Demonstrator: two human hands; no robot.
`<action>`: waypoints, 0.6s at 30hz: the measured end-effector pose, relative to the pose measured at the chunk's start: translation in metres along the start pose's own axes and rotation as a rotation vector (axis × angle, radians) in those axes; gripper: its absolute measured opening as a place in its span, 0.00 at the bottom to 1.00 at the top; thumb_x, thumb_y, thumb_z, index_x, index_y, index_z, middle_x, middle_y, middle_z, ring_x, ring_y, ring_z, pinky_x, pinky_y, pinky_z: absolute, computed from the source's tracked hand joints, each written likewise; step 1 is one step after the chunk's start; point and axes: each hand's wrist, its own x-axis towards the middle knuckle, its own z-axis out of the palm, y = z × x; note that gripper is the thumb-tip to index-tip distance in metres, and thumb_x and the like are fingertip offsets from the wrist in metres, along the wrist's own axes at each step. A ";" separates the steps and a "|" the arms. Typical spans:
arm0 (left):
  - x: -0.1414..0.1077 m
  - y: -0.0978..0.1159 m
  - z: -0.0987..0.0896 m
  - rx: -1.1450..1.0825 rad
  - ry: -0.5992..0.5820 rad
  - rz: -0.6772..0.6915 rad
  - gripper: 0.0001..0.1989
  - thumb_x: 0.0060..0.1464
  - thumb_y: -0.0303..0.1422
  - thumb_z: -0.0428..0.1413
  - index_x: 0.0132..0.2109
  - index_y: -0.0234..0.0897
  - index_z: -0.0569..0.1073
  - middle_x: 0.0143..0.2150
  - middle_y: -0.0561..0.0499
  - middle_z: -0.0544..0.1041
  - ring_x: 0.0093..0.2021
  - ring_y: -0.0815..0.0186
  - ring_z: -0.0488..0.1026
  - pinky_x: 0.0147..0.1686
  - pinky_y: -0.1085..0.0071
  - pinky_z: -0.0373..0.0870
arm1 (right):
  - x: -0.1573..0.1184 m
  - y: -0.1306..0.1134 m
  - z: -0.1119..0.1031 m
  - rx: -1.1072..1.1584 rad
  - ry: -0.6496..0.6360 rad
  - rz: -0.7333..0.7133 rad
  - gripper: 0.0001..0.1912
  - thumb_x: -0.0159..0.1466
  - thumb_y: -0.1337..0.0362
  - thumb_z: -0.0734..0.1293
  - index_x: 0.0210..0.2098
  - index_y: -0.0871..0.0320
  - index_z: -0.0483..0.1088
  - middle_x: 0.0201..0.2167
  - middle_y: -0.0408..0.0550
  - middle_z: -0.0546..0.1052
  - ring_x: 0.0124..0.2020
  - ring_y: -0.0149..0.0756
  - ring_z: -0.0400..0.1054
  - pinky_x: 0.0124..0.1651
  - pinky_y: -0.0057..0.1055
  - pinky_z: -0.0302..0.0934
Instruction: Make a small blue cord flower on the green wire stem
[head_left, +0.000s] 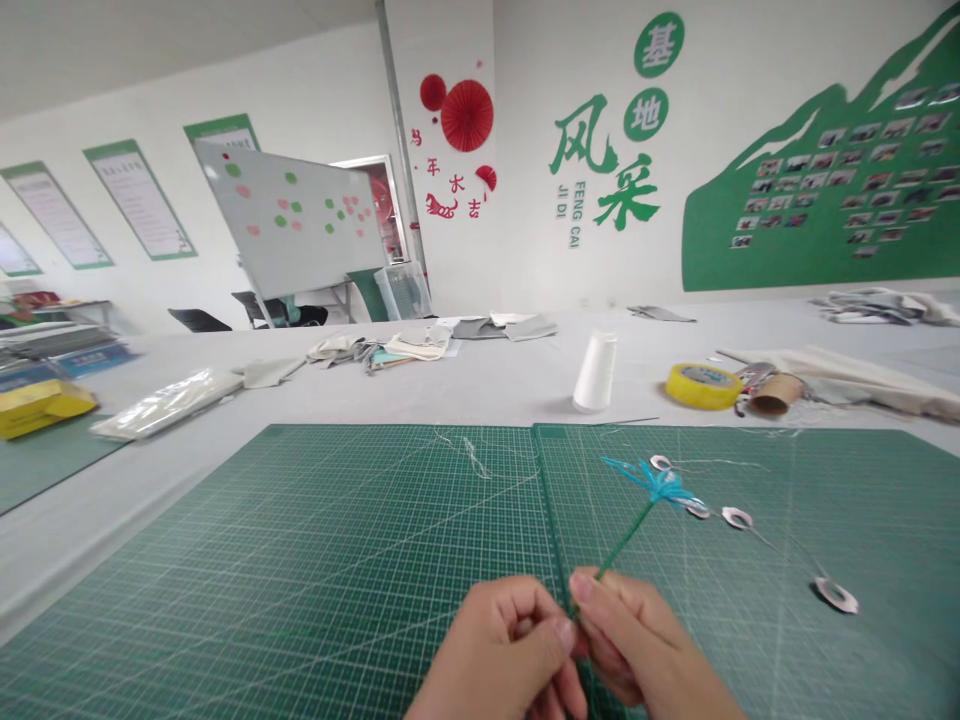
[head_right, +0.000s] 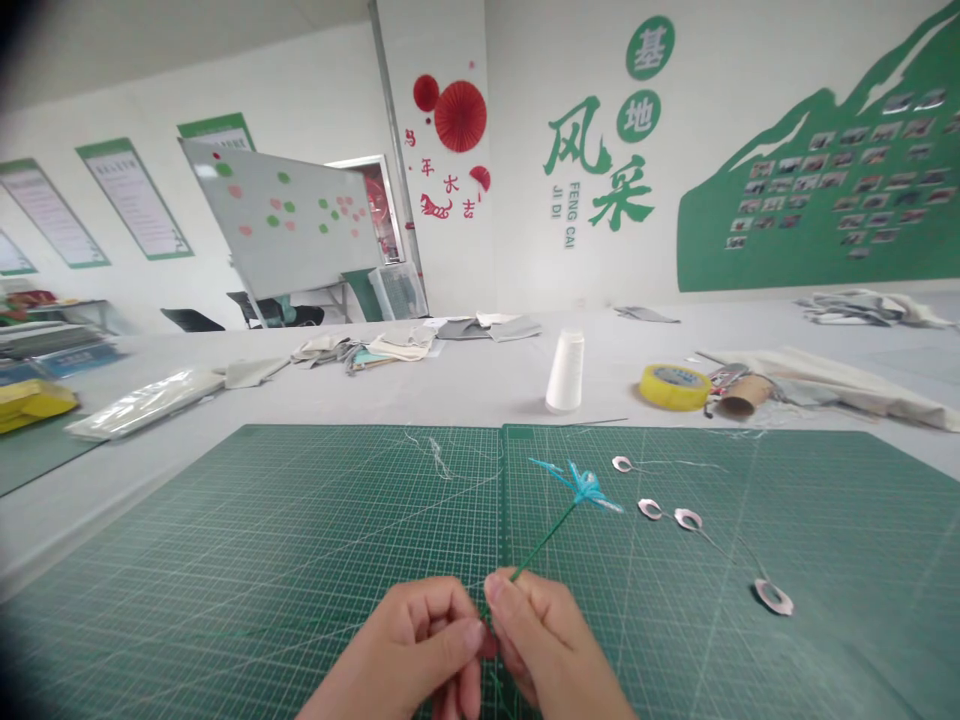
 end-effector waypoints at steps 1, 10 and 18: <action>-0.003 0.003 0.001 0.113 0.070 -0.003 0.11 0.51 0.41 0.52 0.27 0.39 0.64 0.19 0.53 0.70 0.16 0.71 0.62 0.18 0.74 0.56 | 0.001 0.001 0.000 -0.008 -0.002 -0.002 0.31 0.58 0.36 0.61 0.16 0.55 0.52 0.13 0.32 0.52 0.16 0.23 0.42 0.19 0.25 0.37; -0.007 0.011 -0.007 0.198 0.065 0.149 0.12 0.45 0.36 0.58 0.36 0.36 0.68 0.31 0.50 0.73 0.29 0.65 0.68 0.30 0.70 0.63 | 0.003 0.002 -0.001 -0.016 0.013 -0.012 0.31 0.57 0.35 0.62 0.17 0.54 0.52 0.14 0.32 0.51 0.16 0.24 0.42 0.18 0.25 0.38; 0.000 -0.002 -0.015 -0.215 -0.247 -0.044 0.24 0.47 0.54 0.55 0.33 0.36 0.67 0.16 0.60 0.64 0.13 0.77 0.49 0.15 0.77 0.44 | 0.000 -0.002 -0.001 -0.106 -0.044 -0.025 0.31 0.59 0.34 0.58 0.19 0.56 0.60 0.14 0.33 0.52 0.16 0.25 0.41 0.19 0.27 0.36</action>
